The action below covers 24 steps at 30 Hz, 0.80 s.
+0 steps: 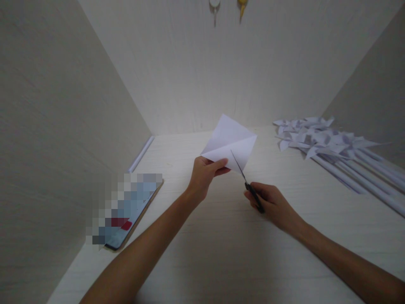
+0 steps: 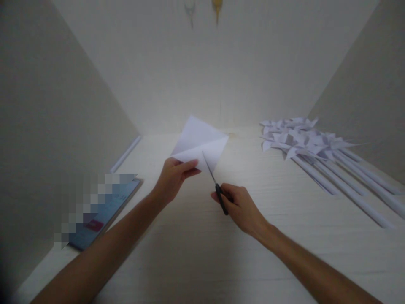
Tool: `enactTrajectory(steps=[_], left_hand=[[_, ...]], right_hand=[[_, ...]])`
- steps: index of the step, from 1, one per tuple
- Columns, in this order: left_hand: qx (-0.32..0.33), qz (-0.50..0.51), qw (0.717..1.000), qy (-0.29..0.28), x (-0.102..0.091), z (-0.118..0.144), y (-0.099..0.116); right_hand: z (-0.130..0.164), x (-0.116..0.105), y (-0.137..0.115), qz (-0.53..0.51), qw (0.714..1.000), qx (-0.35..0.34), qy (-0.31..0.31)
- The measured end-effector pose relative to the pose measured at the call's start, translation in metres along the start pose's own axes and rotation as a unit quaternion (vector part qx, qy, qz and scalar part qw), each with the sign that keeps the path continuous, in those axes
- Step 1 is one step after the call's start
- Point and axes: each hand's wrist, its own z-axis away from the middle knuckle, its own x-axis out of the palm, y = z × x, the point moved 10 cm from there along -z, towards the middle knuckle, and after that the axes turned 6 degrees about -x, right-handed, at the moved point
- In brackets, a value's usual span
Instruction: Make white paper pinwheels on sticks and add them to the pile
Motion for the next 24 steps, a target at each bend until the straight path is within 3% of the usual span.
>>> enactTrajectory(steps=[5, 9, 13, 16, 20, 24], left_hand=[[0.020, -0.037, 0.999, 0.018, -0.006, -0.002, 0.007], [0.070, -0.098, 0.992, 0.044, -0.017, -0.005, 0.029], [0.129, -0.263, 0.955, 0.051, -0.021, -0.006, 0.055], [0.106, -0.365, 0.925, 0.030, -0.021, -0.007, 0.058], [0.102, -0.325, 0.937, 0.076, -0.034, -0.007, 0.064], [0.090, -0.184, 0.970, 0.129, -0.045, -0.010, 0.056]], right_hand=[[-0.001, -0.001, 0.001, 0.011, 1.000, 0.000, 0.001], [-0.002, -0.002, -0.002, 0.045, 0.999, -0.013, -0.008], [-0.001, 0.001, -0.009, 0.069, 0.996, -0.038, -0.042], [-0.001, 0.004, -0.004, 0.059, 0.996, -0.027, -0.064], [-0.003, 0.004, 0.009, 0.009, 0.998, -0.015, -0.059], [-0.005, 0.005, 0.015, -0.059, 0.997, -0.009, -0.049]])
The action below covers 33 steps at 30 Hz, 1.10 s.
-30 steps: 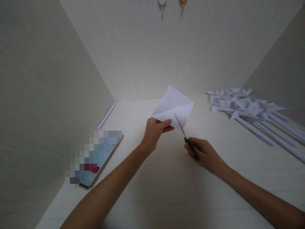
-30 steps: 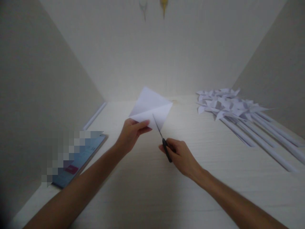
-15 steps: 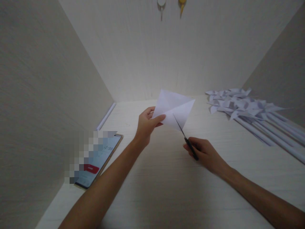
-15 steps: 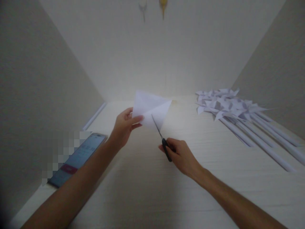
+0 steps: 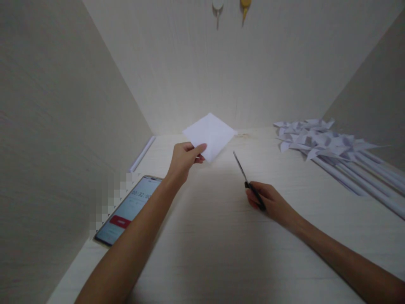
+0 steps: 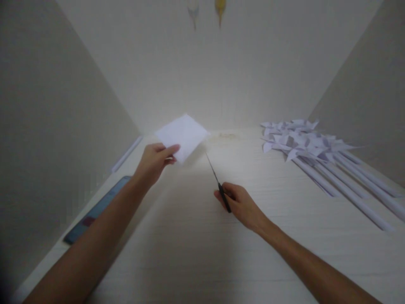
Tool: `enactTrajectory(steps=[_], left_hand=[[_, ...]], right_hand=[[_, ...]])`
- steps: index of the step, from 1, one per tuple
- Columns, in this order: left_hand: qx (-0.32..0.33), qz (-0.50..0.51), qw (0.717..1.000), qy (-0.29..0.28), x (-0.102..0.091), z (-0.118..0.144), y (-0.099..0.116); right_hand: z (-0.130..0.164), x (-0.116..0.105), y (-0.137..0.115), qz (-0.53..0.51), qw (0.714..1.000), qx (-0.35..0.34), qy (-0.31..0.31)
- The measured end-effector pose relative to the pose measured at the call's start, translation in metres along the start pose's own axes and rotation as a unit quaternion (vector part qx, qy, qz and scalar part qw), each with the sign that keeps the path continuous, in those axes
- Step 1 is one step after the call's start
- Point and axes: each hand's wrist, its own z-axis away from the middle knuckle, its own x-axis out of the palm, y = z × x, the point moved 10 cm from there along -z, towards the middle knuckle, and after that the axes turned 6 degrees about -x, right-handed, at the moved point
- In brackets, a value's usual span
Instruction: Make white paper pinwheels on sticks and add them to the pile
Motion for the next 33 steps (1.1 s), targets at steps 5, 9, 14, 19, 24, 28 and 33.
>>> enactTrajectory(steps=[5, 9, 14, 19, 24, 28, 33], left_hand=[[-0.023, 0.107, 0.994, 0.007, 0.009, 0.004, -0.008], [-0.005, 0.087, 0.996, -0.002, 0.012, 0.011, -0.002], [-0.006, 0.077, 0.997, -0.006, 0.015, 0.017, -0.001], [-0.018, 0.088, 0.996, -0.018, 0.023, 0.020, -0.006], [-0.022, 0.095, 0.995, -0.028, 0.027, 0.022, -0.008], [-0.038, 0.103, 0.993, -0.034, 0.030, 0.024, -0.013], [-0.044, 0.125, 0.990, -0.042, 0.034, 0.024, -0.016]], right_hand=[[0.003, 0.011, -0.012, -0.010, 0.999, -0.012, -0.032], [0.004, 0.015, -0.014, -0.001, 0.999, -0.003, -0.033], [0.003, 0.019, -0.014, -0.026, 0.999, -0.003, -0.043], [0.003, 0.019, -0.015, -0.027, 0.999, -0.010, -0.044], [0.003, 0.018, -0.015, -0.026, 0.999, -0.008, -0.039], [0.003, 0.019, -0.015, -0.024, 0.999, -0.005, -0.040], [0.003, 0.019, -0.020, -0.026, 0.999, -0.018, -0.041]])
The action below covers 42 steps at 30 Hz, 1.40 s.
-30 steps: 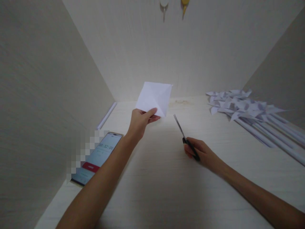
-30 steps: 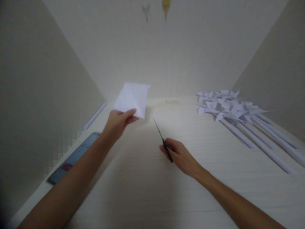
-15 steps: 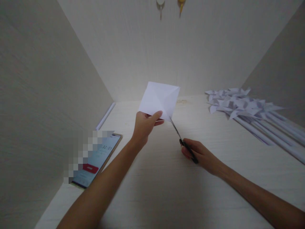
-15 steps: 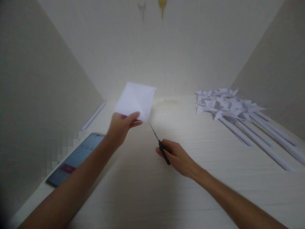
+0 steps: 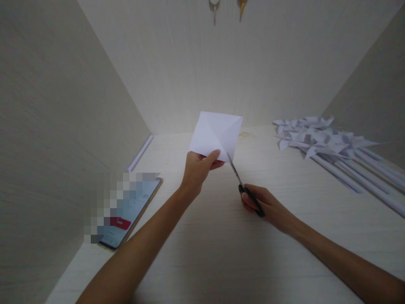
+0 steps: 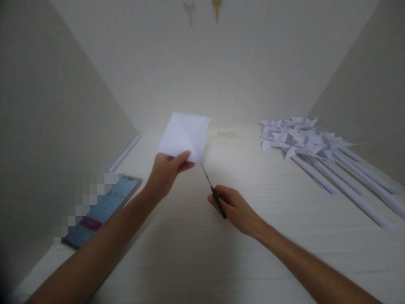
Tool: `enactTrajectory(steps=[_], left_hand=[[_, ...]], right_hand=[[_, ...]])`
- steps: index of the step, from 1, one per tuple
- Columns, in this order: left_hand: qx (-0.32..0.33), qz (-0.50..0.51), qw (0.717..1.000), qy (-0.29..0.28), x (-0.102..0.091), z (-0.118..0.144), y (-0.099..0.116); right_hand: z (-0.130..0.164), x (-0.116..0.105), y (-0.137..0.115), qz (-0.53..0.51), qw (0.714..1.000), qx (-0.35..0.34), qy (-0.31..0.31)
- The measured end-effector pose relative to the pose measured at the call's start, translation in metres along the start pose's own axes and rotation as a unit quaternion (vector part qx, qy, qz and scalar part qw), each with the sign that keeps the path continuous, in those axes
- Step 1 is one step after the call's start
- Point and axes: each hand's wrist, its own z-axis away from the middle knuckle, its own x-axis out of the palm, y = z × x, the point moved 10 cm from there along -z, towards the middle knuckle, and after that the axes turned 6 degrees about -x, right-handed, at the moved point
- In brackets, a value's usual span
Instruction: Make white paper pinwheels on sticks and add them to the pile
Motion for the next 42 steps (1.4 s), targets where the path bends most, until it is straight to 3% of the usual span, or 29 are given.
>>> enactTrajectory(steps=[15, 42], left_hand=[[-0.006, 0.019, 1.000, -0.014, 0.0007, -0.0016, -0.0010], [-0.003, 0.011, 1.000, -0.020, 0.0011, -0.0025, 0.0000]], right_hand=[[-0.0019, 0.0040, -0.0039, -0.057, 0.998, -0.029, -0.025], [-0.0002, 0.0040, -0.0033, -0.032, 0.999, -0.019, -0.029]])
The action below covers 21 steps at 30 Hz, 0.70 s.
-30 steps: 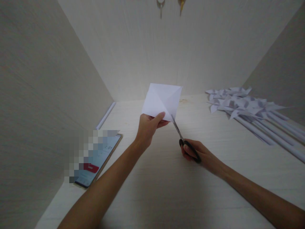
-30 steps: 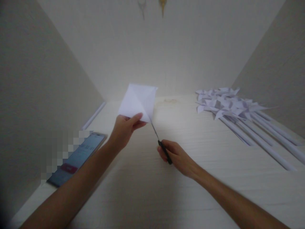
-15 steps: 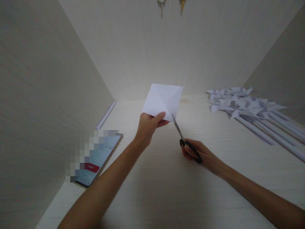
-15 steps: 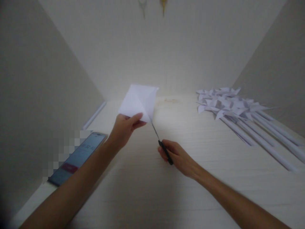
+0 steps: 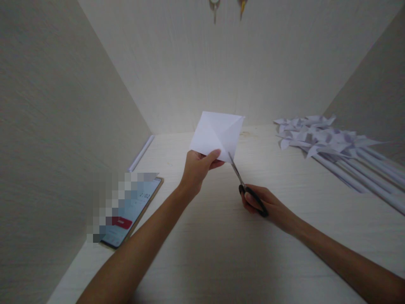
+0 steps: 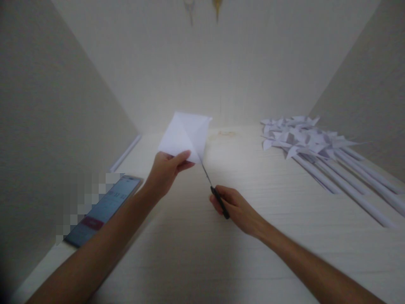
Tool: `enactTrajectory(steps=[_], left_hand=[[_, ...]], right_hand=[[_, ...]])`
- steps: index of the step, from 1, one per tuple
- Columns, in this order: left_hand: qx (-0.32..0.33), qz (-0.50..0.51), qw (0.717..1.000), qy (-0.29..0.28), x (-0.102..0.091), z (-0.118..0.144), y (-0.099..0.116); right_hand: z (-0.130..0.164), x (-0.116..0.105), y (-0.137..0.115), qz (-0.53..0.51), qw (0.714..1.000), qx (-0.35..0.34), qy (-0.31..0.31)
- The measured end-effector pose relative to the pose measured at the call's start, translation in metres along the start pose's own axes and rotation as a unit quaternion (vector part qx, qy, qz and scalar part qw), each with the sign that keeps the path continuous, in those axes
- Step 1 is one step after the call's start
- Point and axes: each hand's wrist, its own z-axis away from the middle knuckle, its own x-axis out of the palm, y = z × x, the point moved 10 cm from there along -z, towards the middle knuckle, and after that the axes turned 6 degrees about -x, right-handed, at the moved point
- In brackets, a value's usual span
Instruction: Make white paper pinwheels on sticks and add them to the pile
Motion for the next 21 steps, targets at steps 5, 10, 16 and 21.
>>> enactTrajectory(steps=[5, 10, 16, 21], left_hand=[[0.002, -0.001, 1.000, 0.004, -0.0004, 0.0005, -0.0002], [0.009, 0.001, 1.000, 0.009, -0.0009, 0.0017, 0.0016], [0.006, 0.000, 1.000, 0.010, -0.0010, 0.0017, 0.0014], [0.006, -0.003, 1.000, 0.006, -0.0007, 0.0011, 0.0008]], right_hand=[[-0.0001, -0.0002, 0.0024, 0.006, 1.000, 0.009, 0.004], [0.0001, -0.0011, -0.0008, 0.025, 1.000, 0.013, 0.008], [-0.0001, 0.0000, -0.0017, 0.012, 1.000, 0.003, 0.005], [0.0003, -0.0010, 0.0031, 0.008, 1.000, 0.012, 0.011]])
